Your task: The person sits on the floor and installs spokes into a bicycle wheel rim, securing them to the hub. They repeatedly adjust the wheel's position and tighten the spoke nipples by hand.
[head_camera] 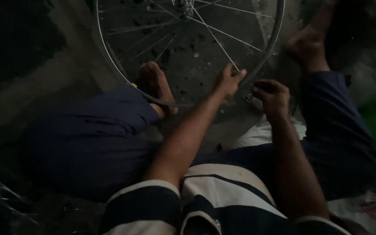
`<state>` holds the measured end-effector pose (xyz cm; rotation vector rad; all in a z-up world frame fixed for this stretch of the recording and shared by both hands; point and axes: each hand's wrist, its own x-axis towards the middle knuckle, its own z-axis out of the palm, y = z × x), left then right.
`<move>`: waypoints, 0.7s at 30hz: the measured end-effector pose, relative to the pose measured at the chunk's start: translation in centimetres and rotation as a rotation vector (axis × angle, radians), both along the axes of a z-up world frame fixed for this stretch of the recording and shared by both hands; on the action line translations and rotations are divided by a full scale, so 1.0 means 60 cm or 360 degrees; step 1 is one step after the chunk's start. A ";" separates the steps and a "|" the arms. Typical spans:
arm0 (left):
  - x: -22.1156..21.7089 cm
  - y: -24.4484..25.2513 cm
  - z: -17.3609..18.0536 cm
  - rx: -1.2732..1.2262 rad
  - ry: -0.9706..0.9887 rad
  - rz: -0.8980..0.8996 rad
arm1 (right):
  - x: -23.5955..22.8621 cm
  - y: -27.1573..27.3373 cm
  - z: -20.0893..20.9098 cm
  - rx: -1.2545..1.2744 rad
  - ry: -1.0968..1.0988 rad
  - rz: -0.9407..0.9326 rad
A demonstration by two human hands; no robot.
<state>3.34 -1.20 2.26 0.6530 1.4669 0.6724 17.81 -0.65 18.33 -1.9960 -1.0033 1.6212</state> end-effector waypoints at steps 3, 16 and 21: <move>0.011 -0.005 -0.057 0.0104 -0.0172 -0.0195 | -0.006 -0.004 -0.008 -0.0030 -0.0049 0.0064; -0.027 0.045 0.063 -0.0154 -0.0367 -0.0210 | -0.004 0.006 -0.028 0.0569 -0.0002 0.0262; -0.033 0.052 0.085 -0.0077 -0.0349 -0.0182 | 0.006 0.013 -0.037 0.0503 0.0254 0.0179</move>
